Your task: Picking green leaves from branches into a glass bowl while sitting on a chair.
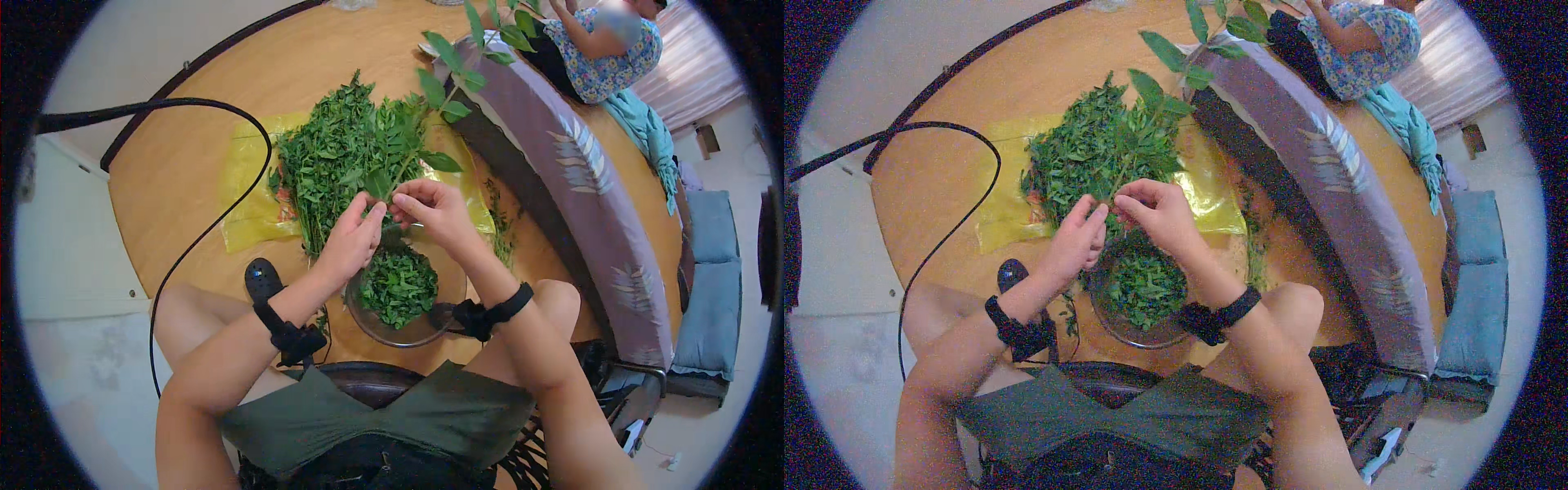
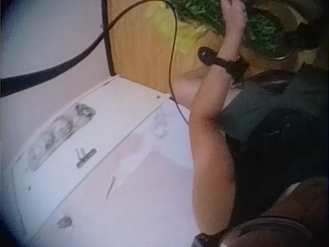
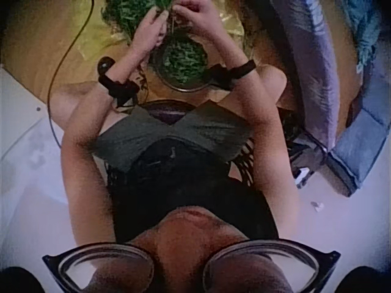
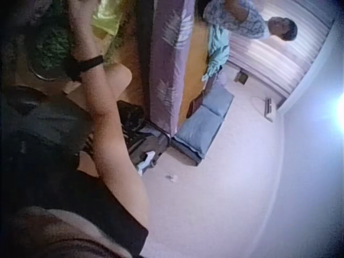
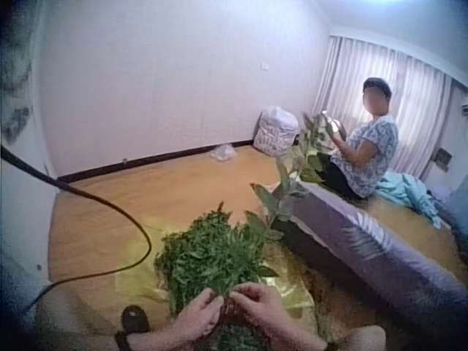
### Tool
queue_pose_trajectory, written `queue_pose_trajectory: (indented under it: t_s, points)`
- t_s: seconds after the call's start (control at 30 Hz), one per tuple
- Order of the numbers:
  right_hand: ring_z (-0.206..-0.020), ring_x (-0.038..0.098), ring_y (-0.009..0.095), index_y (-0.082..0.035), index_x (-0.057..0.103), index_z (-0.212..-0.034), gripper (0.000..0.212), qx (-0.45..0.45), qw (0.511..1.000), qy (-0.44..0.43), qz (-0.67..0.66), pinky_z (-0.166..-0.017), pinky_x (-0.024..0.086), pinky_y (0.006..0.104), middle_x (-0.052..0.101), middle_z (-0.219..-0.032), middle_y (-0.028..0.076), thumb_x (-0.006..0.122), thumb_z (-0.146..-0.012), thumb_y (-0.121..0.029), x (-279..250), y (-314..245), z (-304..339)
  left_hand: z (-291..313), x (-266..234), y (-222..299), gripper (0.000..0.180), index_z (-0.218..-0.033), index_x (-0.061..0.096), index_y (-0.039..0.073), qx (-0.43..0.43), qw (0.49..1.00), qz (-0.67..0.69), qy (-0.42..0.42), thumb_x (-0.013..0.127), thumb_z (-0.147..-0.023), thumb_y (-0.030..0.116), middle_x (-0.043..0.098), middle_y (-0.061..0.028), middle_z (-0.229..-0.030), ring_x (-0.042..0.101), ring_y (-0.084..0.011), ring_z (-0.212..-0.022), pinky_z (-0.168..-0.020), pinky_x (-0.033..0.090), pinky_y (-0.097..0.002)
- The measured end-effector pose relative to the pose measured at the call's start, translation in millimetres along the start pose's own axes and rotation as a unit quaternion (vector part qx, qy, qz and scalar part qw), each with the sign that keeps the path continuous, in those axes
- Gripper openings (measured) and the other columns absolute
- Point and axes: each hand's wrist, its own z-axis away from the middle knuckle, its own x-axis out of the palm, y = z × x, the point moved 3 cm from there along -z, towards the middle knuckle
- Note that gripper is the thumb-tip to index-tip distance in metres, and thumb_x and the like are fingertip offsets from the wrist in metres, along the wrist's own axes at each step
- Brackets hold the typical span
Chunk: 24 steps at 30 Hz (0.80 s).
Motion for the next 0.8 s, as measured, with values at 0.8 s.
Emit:
queue_pose_trajectory:
  t_s: [0.8]
  points:
    - [-0.082, 0.058, 0.012, -0.004, 0.047, -0.1, 0.013, 0.045, 0.992, -0.051, -0.105, -0.072, 0.056, 0.0321, 0.052, -0.089, 0.002, 0.045, -0.099, -0.017, 11, 7, 7, -3, 4, 4, 0.027, -0.125, 0.037, 0.018, 0.053, 0.999, 0.012, 0.001, 0.041, -0.1, 0.028, 0.04, 0.0056, -0.07, 0.031, -0.0028, -0.048, -0.04, 0.024, -0.0172]
